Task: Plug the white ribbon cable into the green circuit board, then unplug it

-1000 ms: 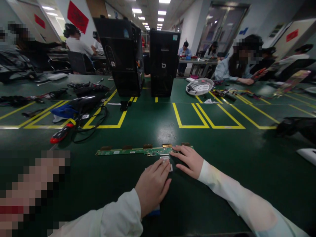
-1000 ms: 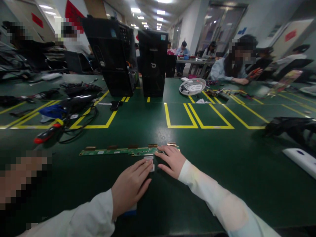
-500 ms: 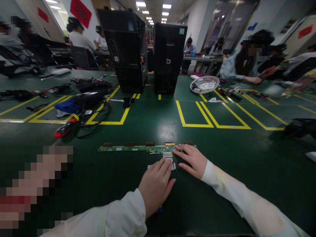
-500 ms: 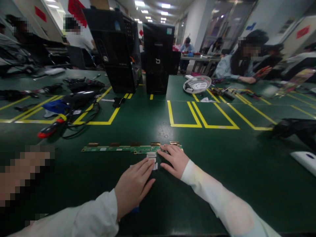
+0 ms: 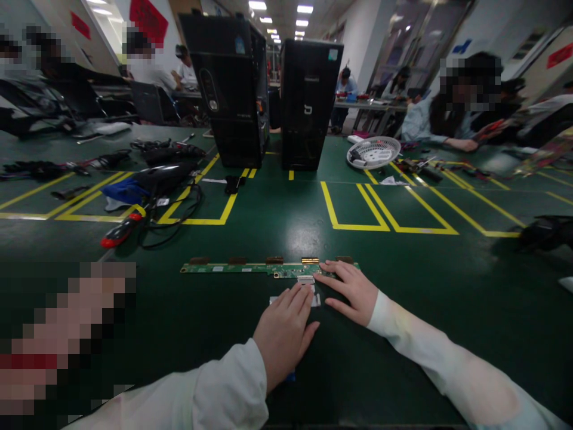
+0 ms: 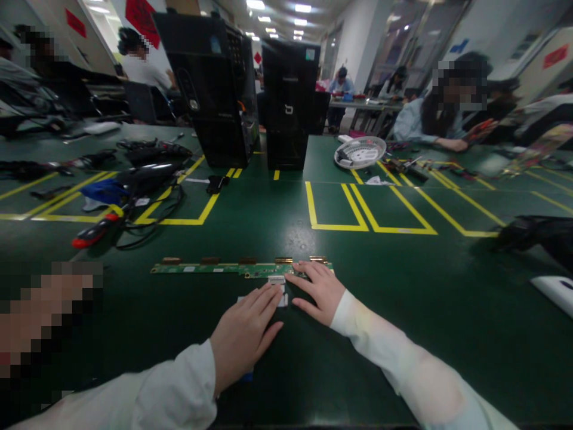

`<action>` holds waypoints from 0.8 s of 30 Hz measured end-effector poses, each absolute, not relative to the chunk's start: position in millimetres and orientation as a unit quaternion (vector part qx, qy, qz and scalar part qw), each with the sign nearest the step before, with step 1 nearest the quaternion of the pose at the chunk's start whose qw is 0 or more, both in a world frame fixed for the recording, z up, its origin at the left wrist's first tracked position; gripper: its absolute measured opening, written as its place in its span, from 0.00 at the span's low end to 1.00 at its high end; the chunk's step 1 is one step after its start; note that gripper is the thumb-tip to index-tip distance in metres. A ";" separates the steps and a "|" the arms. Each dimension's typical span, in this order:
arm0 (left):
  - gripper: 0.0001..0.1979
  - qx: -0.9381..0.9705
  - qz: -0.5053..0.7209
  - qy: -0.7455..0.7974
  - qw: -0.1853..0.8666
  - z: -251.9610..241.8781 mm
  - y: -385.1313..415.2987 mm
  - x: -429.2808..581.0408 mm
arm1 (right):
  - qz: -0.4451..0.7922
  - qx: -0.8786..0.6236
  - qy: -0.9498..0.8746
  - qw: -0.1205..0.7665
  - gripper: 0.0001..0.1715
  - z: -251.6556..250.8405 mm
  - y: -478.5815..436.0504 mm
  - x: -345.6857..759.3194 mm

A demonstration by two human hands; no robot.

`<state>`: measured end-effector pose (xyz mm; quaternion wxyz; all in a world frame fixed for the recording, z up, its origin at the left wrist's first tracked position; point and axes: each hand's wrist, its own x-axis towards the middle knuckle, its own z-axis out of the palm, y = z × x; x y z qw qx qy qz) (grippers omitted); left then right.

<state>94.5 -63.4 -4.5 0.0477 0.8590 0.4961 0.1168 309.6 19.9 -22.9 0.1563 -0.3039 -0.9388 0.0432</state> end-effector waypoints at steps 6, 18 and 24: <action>0.25 0.855 0.105 0.505 0.046 -5.3 -65.0 97.6 | 0.046 -0.300 -0.940 0.155 0.28 -22.6 20.5 310.2; 0.25 0.845 0.109 0.522 0.039 -3.2 -67.5 104.3 | 0.044 -0.299 -0.939 0.162 0.28 -23.0 20.3 309.7; 0.24 0.843 0.106 0.526 0.035 -2.0 -67.6 104.7 | 0.046 -0.300 -0.939 0.161 0.28 -24.2 22.0 310.2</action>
